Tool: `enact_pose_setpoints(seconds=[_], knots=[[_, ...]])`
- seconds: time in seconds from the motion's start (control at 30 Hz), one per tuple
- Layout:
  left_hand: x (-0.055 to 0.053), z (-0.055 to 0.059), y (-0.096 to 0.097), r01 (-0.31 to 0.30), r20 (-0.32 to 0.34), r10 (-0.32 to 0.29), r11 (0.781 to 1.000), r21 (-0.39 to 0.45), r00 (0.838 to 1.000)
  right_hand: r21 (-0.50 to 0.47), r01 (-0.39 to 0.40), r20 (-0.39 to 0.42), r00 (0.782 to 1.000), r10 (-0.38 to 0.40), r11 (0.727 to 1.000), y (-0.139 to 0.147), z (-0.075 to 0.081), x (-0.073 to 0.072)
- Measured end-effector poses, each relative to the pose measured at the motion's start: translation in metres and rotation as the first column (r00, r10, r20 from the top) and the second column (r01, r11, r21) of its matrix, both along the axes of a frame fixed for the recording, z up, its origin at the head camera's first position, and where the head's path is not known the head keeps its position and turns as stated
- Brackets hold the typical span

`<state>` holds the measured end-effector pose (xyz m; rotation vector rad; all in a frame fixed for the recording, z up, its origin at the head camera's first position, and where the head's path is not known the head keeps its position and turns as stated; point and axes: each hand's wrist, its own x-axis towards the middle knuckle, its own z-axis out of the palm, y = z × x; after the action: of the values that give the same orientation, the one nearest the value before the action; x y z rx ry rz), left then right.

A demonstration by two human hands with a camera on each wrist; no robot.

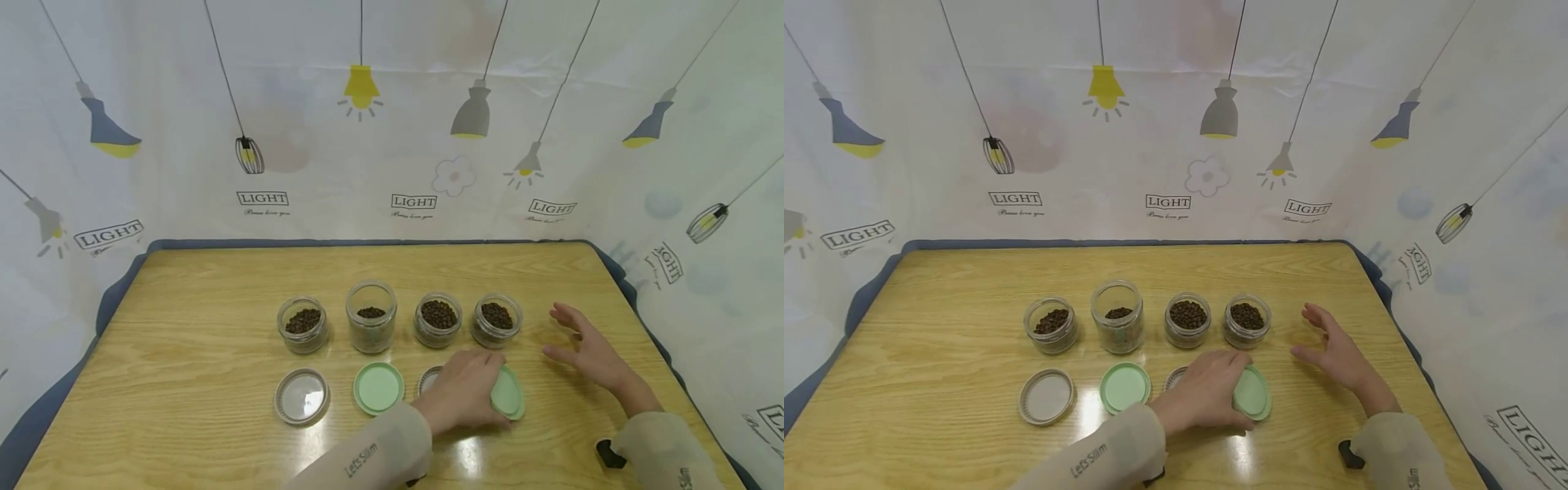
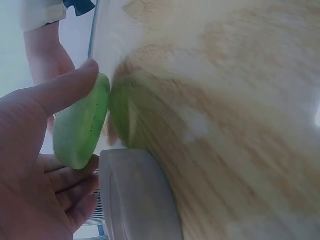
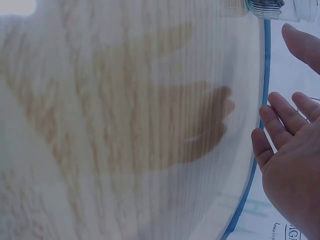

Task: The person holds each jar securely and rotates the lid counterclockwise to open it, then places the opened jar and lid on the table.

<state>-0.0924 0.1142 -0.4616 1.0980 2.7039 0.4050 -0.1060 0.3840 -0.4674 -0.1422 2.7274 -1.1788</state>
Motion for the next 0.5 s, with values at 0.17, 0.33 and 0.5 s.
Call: enact_pose_setpoints(seconds=[0.17, 0.33, 0.5], knots=[[0.0014, -0.0033, 0.0017, -0.010, -0.079, 0.004, 0.997, -0.071, 0.997, 0.001, 0.003, 0.010, 1.000, -0.003, 1.000, 0.0007, -0.0024, 0.0009], [0.0018, -0.0069, 0.0037, -0.021, -0.089, 0.011, 0.994, -0.106, 0.996, 0.008, 0.007, 0.011, 1.000, -0.007, 1.000, -0.0001, -0.0042, 0.0017], [0.0017, -0.0097, 0.0041, -0.025, -0.094, 0.013, 0.991, -0.129, 0.996, -0.001, -0.004, 0.022, 1.000, 0.004, 1.000, -0.0012, -0.0050, 0.0022]])
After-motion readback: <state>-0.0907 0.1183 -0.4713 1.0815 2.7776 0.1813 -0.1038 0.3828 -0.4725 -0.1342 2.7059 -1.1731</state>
